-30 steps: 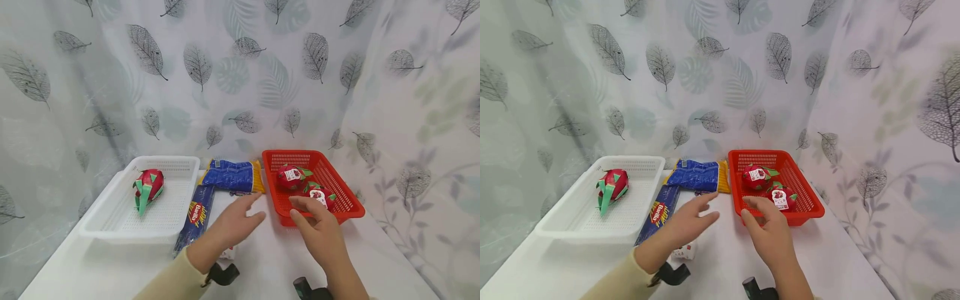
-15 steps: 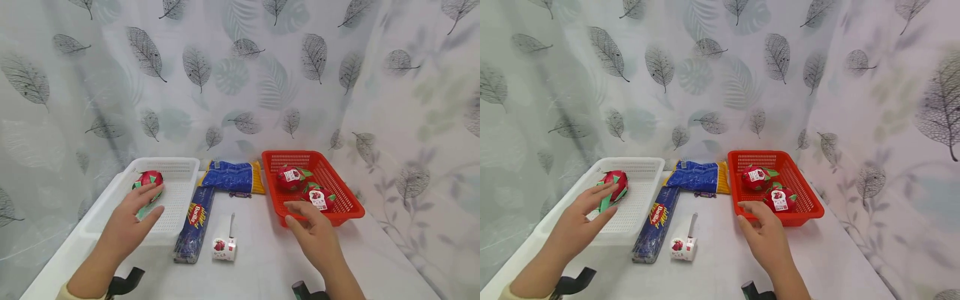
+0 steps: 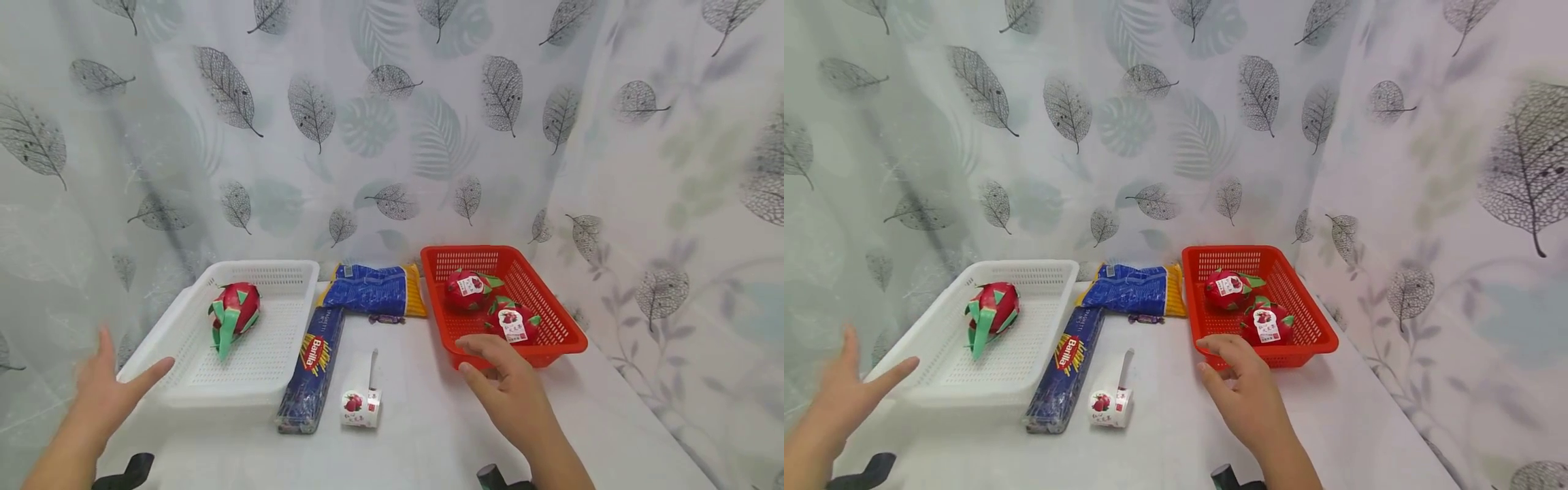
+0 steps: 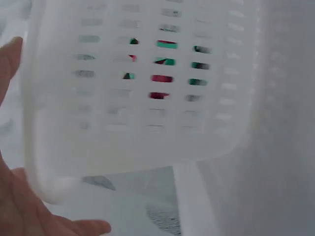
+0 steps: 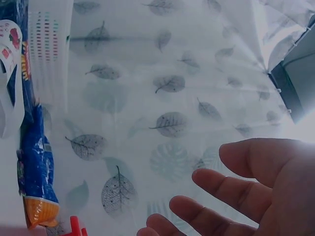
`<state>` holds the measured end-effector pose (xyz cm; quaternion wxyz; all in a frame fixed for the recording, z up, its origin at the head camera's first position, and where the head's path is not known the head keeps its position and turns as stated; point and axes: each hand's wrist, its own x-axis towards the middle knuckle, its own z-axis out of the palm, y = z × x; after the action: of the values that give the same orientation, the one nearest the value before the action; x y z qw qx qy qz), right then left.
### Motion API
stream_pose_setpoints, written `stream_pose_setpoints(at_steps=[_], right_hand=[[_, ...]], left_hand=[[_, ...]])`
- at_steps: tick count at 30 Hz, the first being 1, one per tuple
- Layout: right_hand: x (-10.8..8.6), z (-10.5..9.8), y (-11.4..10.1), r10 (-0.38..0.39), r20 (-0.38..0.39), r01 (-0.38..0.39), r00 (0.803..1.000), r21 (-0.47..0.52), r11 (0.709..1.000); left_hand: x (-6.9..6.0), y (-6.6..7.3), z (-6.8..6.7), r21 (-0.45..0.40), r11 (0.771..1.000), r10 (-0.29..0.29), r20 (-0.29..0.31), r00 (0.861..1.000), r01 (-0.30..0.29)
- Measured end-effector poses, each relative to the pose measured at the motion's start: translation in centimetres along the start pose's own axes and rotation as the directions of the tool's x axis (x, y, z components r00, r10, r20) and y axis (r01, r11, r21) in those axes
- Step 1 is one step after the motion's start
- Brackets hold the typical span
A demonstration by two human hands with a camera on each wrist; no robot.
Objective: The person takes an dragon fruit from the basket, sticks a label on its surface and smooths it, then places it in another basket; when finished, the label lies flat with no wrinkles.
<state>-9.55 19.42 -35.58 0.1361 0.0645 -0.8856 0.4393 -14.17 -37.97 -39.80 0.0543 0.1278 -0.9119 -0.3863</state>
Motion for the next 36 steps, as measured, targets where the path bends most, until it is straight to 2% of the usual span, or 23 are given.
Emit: stream_pose_setpoints(at_steps=[2, 4, 7, 10, 12, 14, 15, 16, 17, 19, 21, 22, 25, 28, 30, 33, 36], right_hand=[[0.0, 0.0, 0.0, 0.008, 0.022, -0.008, 1.0, 0.002, 1.0], [0.1, 0.0, -0.1, 0.021, 0.036, -0.021, 0.999, 0.002, 1.0], [-0.1, -0.2, -0.1, 0.044, 0.042, -0.044, 0.998, -0.009, 0.999], [-0.2, -0.2, -0.2, 0.061, 0.059, -0.06, 0.996, -0.022, 0.998], [-0.1, 0.0, -0.5, 0.048, 0.091, -0.046, 0.995, -0.027, 0.999], [0.4, 0.3, -1.1, 0.018, 0.136, -0.012, 0.991, -0.042, 0.999], [0.7, 0.5, -1.6, -0.004, 0.163, 0.013, 0.987, -0.054, 0.998], [1.0, 0.8, -2.1, -0.03, 0.197, 0.043, 0.98, -0.064, 0.997], [1.3, 1.1, -2.8, -0.061, 0.235, 0.081, 0.97, -0.074, 0.994], [2.0, 1.9, -4.2, -0.114, 0.322, 0.151, 0.94, -0.094, 0.984], [2.7, 2.9, -5.7, -0.167, 0.409, 0.229, 0.897, -0.108, 0.967], [3.2, 3.7, -6.5, -0.19, 0.452, 0.267, 0.872, -0.113, 0.957], [4.8, 6.4, -8.6, -0.243, 0.544, 0.367, 0.803, -0.129, 0.921], [6.3, 8.9, -10.1, -0.268, 0.594, 0.428, 0.759, -0.144, 0.892], [7.2, 10.2, -11.0, -0.28, 0.613, 0.453, 0.739, -0.145, 0.879], [8.6, 11.8, -12.4, -0.276, 0.632, 0.468, 0.724, -0.157, 0.87], [10.5, 14.4, -14.4, -0.276, 0.674, 0.49, 0.686, -0.147, 0.859]], left_hand=[[0.7, -1.1, 0.6, -0.105, 0.989, -0.093, 0.093, 0.991, 0.102], [1.2, -1.9, 1.2, -0.211, 0.963, -0.14, 0.129, 0.982, 0.165], [1.7, -2.5, 2.1, -0.302, 0.942, -0.128, 0.079, 0.989, 0.146], [2.1, -3.0, 2.5, -0.388, 0.914, -0.103, 0.063, 0.993, 0.12], [2.2, -3.4, 2.6, -0.456, 0.882, -0.088, 0.081, 0.993, 0.115], [2.4, -3.7, 2.5, -0.529, 0.841, -0.076, 0.087, 0.993, 0.111], [2.5, -3.9, 2.6, -0.528, 0.843, -0.072, 0.079, 0.994, 0.103], [2.5, -4.1, 2.6, -0.553, 0.828, -0.059, 0.082, 0.995, 0.095], [2.5, -4.3, 2.5, -0.579, 0.81, -0.048, 0.093, 0.994, 0.094], [2.5, -4.7, 2.5, -0.604, 0.792, -0.033, 0.111, 0.993, 0.093], [2.4, -5.0, 2.5, -0.611, 0.784, -0.032, 0.133, 0.991, 0.108], [2.2, -5.4, 2.3, -0.641, 0.759, -0.026, 0.146, 0.989, 0.114], [1.8, -6.0, 1.8, -0.653, 0.748, -0.027, 0.147, 0.989, 0.118], [1.7, -6.0, 1.8, -0.673, 0.731, -0.019, 0.139, 0.99, 0.108], [1.7, -5.6, 2.0, -0.663, 0.74, -0.033, 0.132, 0.991, 0.113], [2.1, -4.1, 2.6, -0.565, 0.814, -0.09, 0.104, 0.99, 0.134], [1.6, -3.5, 2.7, -0.447, 0.881, -0.151, 0.043, 0.988, 0.154]])
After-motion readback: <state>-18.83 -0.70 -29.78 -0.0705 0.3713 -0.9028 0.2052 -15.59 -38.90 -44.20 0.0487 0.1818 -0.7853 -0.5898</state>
